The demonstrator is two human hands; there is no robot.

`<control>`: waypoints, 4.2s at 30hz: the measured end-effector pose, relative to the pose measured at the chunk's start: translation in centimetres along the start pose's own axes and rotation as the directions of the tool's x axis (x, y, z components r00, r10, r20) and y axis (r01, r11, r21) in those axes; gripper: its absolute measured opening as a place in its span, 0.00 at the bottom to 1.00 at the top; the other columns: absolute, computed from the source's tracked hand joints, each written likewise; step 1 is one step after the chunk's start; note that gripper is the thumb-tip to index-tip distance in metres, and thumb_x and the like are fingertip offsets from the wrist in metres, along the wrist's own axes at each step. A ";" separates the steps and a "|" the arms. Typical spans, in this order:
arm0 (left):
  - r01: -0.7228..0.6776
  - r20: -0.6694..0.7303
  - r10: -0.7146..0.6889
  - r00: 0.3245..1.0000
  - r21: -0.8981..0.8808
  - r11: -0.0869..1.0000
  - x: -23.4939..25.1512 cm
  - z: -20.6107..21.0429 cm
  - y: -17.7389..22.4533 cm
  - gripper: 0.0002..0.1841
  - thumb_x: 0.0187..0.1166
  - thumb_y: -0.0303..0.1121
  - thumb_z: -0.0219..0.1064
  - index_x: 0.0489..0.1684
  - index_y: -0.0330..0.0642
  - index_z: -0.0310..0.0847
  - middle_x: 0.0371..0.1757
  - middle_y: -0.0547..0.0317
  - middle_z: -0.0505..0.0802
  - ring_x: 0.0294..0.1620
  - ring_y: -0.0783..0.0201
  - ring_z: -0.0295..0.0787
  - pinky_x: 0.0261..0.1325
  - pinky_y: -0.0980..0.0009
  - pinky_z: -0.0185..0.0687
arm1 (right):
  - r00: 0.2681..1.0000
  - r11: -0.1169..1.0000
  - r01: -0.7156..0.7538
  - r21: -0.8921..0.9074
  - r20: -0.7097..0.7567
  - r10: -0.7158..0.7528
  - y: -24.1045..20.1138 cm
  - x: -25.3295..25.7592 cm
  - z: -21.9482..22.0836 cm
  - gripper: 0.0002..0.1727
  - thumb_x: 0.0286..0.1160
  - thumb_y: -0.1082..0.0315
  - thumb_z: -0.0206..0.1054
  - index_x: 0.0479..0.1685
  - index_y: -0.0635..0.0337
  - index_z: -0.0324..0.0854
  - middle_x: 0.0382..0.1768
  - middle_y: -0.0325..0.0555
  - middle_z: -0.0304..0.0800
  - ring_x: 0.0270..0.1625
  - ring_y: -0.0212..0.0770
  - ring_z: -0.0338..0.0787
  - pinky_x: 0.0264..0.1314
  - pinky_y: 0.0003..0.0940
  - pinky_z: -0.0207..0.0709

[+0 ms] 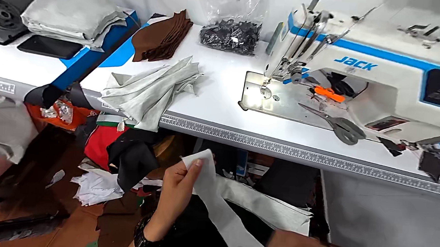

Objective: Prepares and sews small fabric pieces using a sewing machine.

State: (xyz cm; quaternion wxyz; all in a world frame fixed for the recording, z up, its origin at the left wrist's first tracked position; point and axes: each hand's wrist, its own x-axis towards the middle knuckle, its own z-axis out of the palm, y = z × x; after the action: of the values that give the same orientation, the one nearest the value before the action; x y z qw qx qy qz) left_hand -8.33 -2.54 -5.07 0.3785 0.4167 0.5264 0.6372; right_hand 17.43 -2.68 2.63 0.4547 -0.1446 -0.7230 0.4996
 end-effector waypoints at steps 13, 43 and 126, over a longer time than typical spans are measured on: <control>-0.168 0.127 0.239 0.963 -0.413 0.895 -2.0 6.7 3.8 0.11 0.87 0.31 0.61 0.51 0.41 0.92 0.45 0.60 0.97 0.45 0.73 0.94 0.54 0.72 0.91 | 0.912 0.936 0.070 -0.346 -0.358 -0.201 4.7 6.3 2.2 0.09 0.80 0.63 0.72 0.44 0.60 0.89 0.29 0.34 0.90 0.25 0.17 0.81 0.27 0.11 0.76; -0.197 0.163 0.243 0.956 -0.258 0.946 -0.8 5.3 4.8 0.15 0.89 0.37 0.62 0.42 0.38 0.93 0.38 0.58 0.96 0.40 0.71 0.94 0.49 0.72 0.92 | 0.966 0.978 -0.193 0.079 -0.157 0.204 6.0 5.9 -0.2 0.25 0.74 0.50 0.75 0.58 0.63 0.88 0.51 0.46 0.90 0.50 0.36 0.91 0.50 0.29 0.89; -0.459 0.528 -0.023 0.849 0.759 0.462 25.0 12.4 0.8 0.12 0.83 0.39 0.69 0.57 0.46 0.87 0.27 0.57 0.91 0.26 0.54 0.88 0.31 0.47 0.83 | 0.929 0.513 -0.369 -0.775 -0.320 0.186 19.5 19.7 -15.6 0.12 0.74 0.55 0.75 0.31 0.53 0.94 0.59 0.48 0.89 0.64 0.53 0.84 0.63 0.57 0.77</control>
State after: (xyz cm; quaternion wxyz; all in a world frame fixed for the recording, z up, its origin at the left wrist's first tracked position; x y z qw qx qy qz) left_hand -6.01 24.80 0.22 0.1435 0.7549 0.6049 0.2088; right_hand 14.42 28.59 -2.57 0.3163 -0.5023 -0.7901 0.1533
